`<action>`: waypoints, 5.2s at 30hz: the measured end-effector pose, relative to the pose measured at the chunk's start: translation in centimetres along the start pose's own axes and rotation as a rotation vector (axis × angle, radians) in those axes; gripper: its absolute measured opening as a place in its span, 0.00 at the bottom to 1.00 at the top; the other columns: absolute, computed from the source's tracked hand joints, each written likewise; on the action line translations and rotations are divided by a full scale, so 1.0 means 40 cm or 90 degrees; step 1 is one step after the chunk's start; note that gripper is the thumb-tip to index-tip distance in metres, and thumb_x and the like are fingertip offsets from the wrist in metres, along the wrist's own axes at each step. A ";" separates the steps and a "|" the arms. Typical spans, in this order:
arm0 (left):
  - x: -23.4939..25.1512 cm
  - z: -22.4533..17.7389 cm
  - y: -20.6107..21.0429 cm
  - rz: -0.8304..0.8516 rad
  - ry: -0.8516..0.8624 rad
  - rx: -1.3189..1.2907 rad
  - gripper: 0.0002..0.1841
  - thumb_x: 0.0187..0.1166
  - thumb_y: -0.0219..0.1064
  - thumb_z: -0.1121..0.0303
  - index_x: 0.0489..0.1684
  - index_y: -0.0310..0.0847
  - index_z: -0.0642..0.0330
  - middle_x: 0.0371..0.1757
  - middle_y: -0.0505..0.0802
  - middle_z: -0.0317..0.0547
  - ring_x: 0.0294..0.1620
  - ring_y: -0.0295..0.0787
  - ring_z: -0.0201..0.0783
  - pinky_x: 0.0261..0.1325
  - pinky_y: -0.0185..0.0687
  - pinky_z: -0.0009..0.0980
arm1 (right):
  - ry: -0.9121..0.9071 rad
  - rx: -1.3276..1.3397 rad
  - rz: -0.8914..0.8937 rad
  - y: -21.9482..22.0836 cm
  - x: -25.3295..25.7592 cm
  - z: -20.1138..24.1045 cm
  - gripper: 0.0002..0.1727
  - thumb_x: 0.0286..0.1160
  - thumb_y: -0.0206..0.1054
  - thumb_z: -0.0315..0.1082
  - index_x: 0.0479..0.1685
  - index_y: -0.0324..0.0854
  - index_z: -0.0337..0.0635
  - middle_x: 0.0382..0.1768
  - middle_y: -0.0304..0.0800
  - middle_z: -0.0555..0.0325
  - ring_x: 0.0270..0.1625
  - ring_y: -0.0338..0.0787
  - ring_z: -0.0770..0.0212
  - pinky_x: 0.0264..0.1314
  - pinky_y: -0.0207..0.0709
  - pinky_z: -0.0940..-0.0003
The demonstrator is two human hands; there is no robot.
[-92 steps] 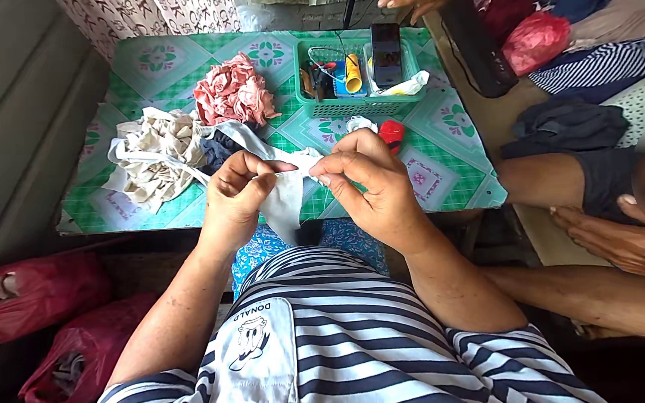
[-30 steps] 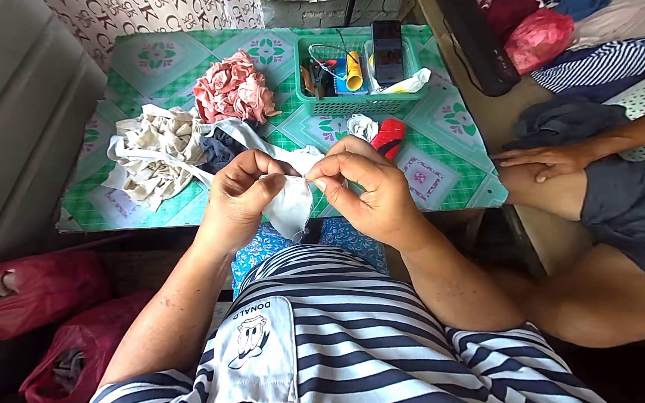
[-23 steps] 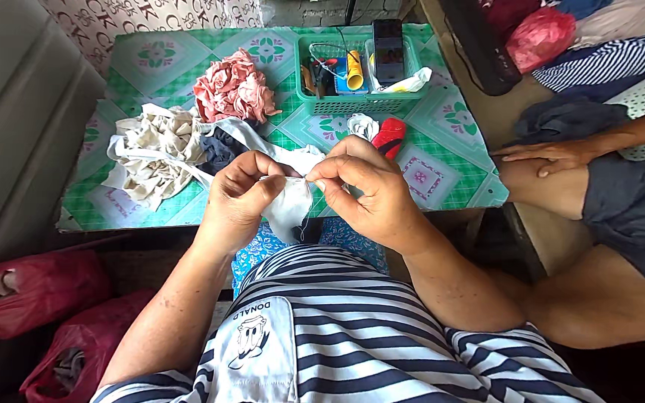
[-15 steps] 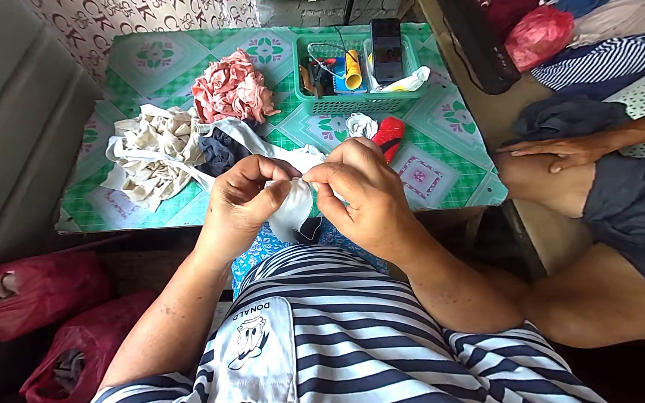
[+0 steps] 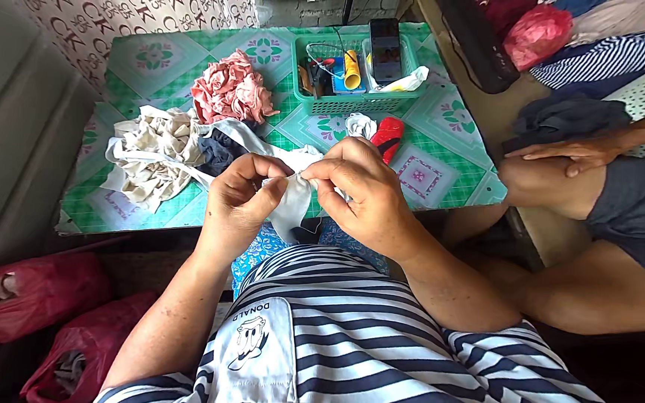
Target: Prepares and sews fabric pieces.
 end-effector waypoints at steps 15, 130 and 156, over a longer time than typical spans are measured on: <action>-0.004 0.001 0.006 0.051 -0.095 -0.115 0.05 0.82 0.64 0.71 0.44 0.84 0.49 0.35 0.91 0.29 0.34 0.88 0.21 0.39 0.86 0.20 | 0.061 0.251 0.025 -0.006 -0.002 -0.022 0.07 0.74 0.65 0.22 0.41 0.90 0.32 0.40 0.84 0.55 0.45 0.83 0.71 0.49 0.80 0.82; -0.009 0.008 0.023 0.056 -0.178 -0.331 0.04 0.81 0.70 0.70 0.45 0.91 0.55 0.37 0.95 0.39 0.33 0.93 0.27 0.38 0.91 0.23 | 0.056 0.189 -0.010 -0.007 -0.017 -0.013 0.06 0.75 0.67 0.24 0.41 0.91 0.35 0.39 0.85 0.55 0.46 0.84 0.68 0.50 0.79 0.79; -0.025 0.046 0.019 -0.073 0.038 -0.020 0.05 0.81 0.69 0.72 0.48 0.87 0.52 0.40 0.93 0.27 0.39 0.89 0.22 0.46 0.87 0.21 | -0.066 -0.019 -0.026 0.055 -0.007 0.008 0.08 0.77 0.69 0.30 0.45 0.93 0.51 0.48 0.81 0.44 0.61 0.82 0.45 0.74 0.66 0.37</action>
Point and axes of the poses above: each hand's wrist, its own x-axis towards the middle knuckle, its own y-axis out of the palm, z = x × y, the point moved 3 cm from there along x, towards the middle knuckle
